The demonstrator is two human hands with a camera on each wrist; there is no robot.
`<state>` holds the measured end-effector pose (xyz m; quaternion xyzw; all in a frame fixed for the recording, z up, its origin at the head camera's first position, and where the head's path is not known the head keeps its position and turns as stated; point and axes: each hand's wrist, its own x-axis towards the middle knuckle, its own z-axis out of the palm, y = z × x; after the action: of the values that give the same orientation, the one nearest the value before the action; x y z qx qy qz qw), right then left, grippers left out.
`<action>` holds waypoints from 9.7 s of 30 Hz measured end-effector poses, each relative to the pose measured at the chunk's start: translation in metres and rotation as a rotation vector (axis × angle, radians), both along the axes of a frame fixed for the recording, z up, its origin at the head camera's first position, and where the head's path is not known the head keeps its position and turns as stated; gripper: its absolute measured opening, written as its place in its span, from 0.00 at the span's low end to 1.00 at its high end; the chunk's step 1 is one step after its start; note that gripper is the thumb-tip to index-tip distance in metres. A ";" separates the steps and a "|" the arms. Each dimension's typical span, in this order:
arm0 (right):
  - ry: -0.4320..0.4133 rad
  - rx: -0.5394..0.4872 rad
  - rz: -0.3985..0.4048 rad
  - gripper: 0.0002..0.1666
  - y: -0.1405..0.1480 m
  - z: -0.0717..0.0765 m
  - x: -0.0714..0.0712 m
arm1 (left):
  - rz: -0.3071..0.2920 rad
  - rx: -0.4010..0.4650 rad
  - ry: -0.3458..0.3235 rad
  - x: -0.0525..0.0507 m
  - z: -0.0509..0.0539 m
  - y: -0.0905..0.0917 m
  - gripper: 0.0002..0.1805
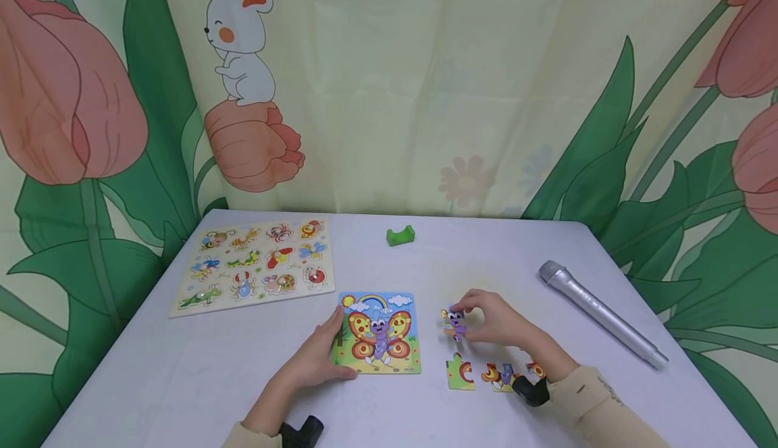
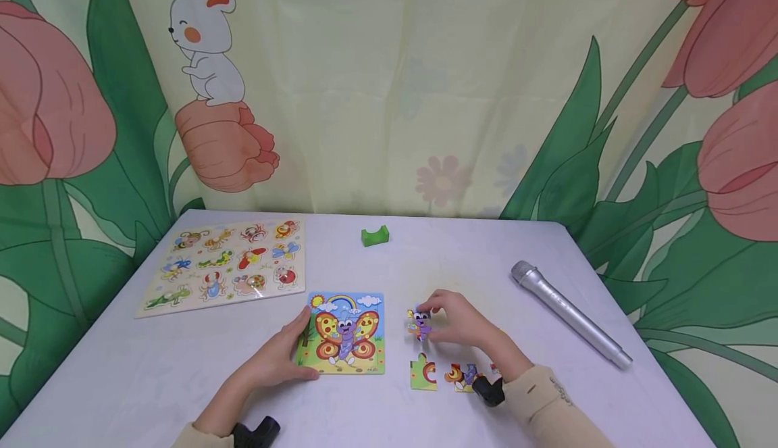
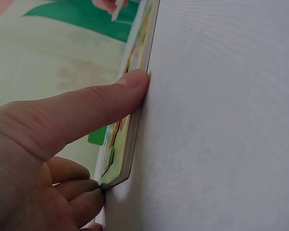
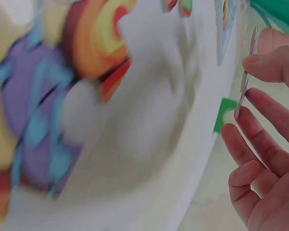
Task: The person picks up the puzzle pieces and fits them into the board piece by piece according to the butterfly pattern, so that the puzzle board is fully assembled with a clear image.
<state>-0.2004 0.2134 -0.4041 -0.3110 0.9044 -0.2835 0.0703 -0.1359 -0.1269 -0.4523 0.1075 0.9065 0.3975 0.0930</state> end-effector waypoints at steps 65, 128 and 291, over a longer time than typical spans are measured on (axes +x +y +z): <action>-0.031 0.232 0.120 0.19 -0.142 -0.008 -0.008 | -0.018 0.044 -0.003 0.000 0.001 -0.003 0.59; -0.004 -0.029 -0.179 0.27 0.076 0.008 0.020 | 0.014 0.024 -0.030 0.003 0.002 -0.002 0.59; -0.011 0.164 0.072 0.18 -0.101 -0.015 -0.005 | 0.001 0.031 -0.037 0.002 0.004 -0.002 0.58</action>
<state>-0.2057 0.1126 -0.4191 -0.3349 0.9125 -0.2073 0.1105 -0.1335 -0.1287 -0.4485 0.1011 0.8984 0.4136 0.1079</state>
